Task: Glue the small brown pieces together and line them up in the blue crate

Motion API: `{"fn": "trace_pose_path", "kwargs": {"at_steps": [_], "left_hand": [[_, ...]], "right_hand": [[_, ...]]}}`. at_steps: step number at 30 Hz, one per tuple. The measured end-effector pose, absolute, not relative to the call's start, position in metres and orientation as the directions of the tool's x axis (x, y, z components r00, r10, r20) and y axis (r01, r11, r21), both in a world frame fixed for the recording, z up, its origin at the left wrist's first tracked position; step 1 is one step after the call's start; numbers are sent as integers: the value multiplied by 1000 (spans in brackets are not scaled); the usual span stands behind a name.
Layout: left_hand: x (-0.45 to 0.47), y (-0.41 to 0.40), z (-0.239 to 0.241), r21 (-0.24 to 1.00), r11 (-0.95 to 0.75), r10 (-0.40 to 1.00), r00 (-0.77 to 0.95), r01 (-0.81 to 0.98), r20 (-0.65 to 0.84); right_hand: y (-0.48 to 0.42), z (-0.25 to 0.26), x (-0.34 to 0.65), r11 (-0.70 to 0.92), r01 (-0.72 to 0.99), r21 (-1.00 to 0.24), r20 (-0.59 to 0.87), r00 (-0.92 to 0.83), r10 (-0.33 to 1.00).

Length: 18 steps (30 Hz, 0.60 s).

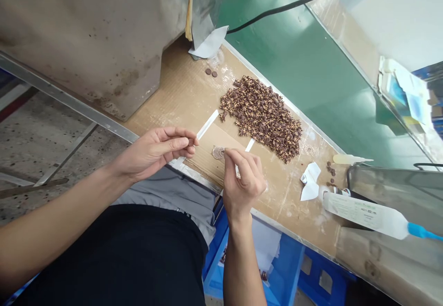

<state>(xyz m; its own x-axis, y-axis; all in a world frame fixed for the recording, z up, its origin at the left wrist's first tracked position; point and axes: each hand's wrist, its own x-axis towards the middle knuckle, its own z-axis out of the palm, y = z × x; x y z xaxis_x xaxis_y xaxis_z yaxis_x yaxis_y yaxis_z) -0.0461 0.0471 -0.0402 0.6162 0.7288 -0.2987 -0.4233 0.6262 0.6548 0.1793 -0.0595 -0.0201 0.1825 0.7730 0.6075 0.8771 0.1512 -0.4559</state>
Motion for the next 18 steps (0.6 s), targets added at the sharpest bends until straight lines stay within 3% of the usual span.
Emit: {"fn": "trace_pose_path", "kwargs": {"at_steps": [8, 11, 14, 18], "left_hand": [[-41, 34, -30, 590, 691, 673, 669, -417, -316], [-35, 28, -25, 527, 738, 625, 721, -421, -299], [-29, 23, -24, 493, 769, 587, 754, -406, -295], [-24, 19, -28, 473, 796, 551, 776, -379, -305]], "right_hand": [[-66, -1, 178, 162, 879, -448, 685, 221, 694], [-72, 12, 173, 148, 793, -591, 637, 347, 688], [-79, 20, 164, 114, 613, -782, 496, 502, 709], [-84, 21, 154, 123, 413, -902, 357, 556, 751]]}}
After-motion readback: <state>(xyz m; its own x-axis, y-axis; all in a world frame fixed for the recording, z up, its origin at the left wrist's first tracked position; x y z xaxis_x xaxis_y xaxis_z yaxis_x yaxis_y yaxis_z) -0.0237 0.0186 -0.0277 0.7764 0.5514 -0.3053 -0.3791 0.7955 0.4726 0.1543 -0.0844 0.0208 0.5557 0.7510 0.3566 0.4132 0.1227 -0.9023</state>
